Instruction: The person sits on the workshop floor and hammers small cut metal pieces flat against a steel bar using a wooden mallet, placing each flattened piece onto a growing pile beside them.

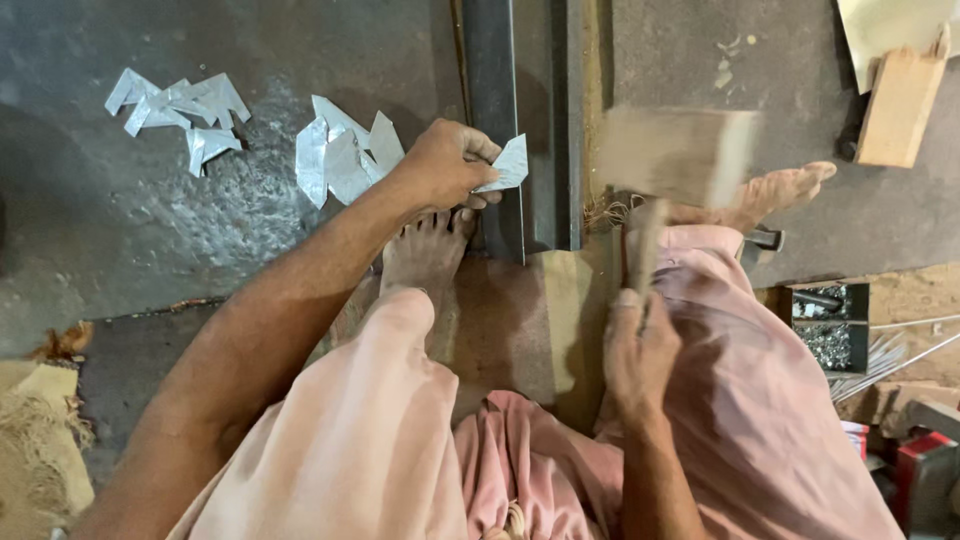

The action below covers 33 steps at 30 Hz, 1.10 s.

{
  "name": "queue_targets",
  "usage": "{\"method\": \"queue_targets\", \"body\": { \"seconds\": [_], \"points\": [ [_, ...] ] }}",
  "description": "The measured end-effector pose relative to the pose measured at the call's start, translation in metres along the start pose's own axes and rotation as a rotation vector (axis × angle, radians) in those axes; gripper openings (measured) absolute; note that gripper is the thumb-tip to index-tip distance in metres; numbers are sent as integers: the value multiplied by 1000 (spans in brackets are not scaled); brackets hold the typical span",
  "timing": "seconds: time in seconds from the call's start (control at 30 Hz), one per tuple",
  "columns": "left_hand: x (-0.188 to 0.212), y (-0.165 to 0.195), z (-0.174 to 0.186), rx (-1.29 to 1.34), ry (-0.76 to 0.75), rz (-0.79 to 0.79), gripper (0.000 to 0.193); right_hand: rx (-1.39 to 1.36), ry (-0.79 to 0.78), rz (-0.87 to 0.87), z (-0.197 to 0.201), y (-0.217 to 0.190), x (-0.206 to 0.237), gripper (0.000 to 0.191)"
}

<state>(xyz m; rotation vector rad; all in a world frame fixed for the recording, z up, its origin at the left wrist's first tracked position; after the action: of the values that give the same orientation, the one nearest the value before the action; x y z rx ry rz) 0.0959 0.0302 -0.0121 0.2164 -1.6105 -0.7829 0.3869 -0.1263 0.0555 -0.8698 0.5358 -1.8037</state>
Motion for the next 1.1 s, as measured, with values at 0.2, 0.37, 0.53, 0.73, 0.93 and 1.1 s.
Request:
{"method": "queue_targets", "body": {
  "seconds": [0.2,0.37,0.53,0.73,0.93,1.1],
  "points": [
    [-8,-10,0,84,-55,-71,25,-705,113,554,23,-54,19,38],
    [-17,-13,-6,157,-69,-107,24,-189,-91,347,-18,-53,3,30],
    [-19,-18,-11,233,-55,-64,25,-483,151,218,21,-29,6,32],
    [-12,-19,-9,177,-27,-88,25,-632,62,367,-8,4,21,33],
    [-15,-20,-6,125,16,-115,24,-398,96,517,-3,3,9,40],
    [-23,-32,-3,103,49,-105,21,-1102,125,-48,-20,12,1,43]
  ]
}}
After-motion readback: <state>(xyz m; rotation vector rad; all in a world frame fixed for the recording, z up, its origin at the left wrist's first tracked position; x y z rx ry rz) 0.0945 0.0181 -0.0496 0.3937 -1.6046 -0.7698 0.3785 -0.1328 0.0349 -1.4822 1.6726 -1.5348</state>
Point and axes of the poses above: each hand's wrist, its own x-axis away from the middle knuckle, its own z-axis out of the back of the hand, y = z × x, the point moved 8 cm from there along -x, towards the middle knuckle, and after that the axes turned 15 degrees about z, right-handed, at the moved point
